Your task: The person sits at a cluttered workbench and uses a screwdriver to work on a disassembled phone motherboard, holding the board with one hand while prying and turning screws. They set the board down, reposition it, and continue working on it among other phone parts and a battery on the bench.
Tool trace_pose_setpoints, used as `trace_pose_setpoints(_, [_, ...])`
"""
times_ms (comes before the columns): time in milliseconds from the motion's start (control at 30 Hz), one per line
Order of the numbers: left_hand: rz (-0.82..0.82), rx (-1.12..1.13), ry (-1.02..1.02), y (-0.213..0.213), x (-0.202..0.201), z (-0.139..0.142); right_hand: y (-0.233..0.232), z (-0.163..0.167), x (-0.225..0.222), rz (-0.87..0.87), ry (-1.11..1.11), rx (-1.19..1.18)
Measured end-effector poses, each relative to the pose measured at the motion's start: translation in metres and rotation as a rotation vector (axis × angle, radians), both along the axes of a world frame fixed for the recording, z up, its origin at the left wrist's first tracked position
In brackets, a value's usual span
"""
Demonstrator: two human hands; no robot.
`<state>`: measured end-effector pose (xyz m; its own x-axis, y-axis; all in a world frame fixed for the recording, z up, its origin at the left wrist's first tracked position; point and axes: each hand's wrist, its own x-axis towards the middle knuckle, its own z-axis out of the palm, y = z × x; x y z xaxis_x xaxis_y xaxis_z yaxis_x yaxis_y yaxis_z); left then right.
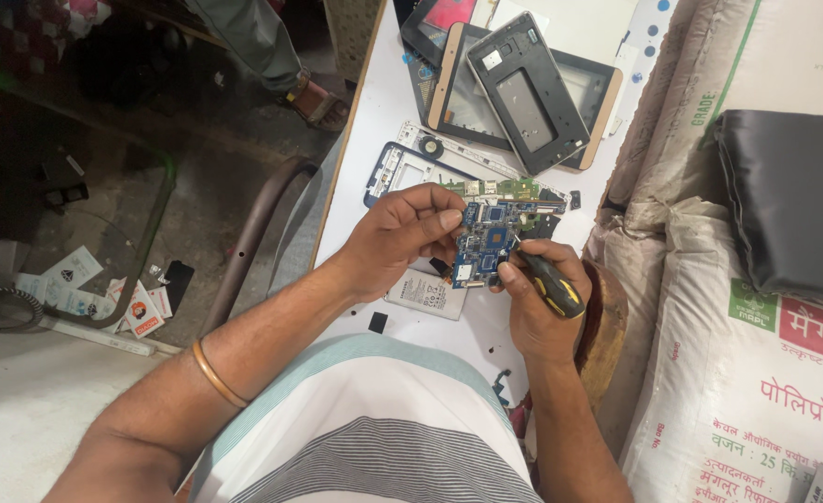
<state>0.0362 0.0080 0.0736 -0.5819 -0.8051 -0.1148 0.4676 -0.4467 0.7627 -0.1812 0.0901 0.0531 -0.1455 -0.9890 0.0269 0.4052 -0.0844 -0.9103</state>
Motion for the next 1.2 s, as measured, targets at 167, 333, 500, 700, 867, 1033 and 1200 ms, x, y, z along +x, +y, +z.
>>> trace_pose_setpoints(167, [0.004,0.004,-0.020,0.0017,0.0001,-0.0005,0.0040,0.0038,0.0014,-0.027,0.117,-0.060])
trace_pose_setpoints(333, [0.005,0.005,-0.049,0.0000,0.0012,-0.0005,0.0043,0.0066,0.0022,-0.046,0.174,-0.081])
trace_pose_setpoints(500, [-0.003,0.027,-0.025,0.0020,-0.0003,0.0016,0.0032,0.0072,0.0019,-0.025,0.075,-0.052])
trace_pose_setpoints(700, [-0.004,0.021,0.001,0.0042,0.0008,0.0046,0.0038,0.0061,0.0012,-0.002,0.065,-0.031])
trace_pose_setpoints(867, [-0.015,0.000,0.012,0.0048,0.0001,0.0046,0.0049,0.0050,0.0001,0.000,0.037,0.000])
trace_pose_setpoints(1033, [-0.021,0.006,0.056,0.0046,0.0005,0.0051,0.0037,0.0051,0.0006,0.017,0.021,-0.012])
trace_pose_setpoints(1200, [-0.025,0.027,0.038,0.0039,0.0011,0.0048,0.0032,0.0043,0.0003,0.013,0.012,-0.009])
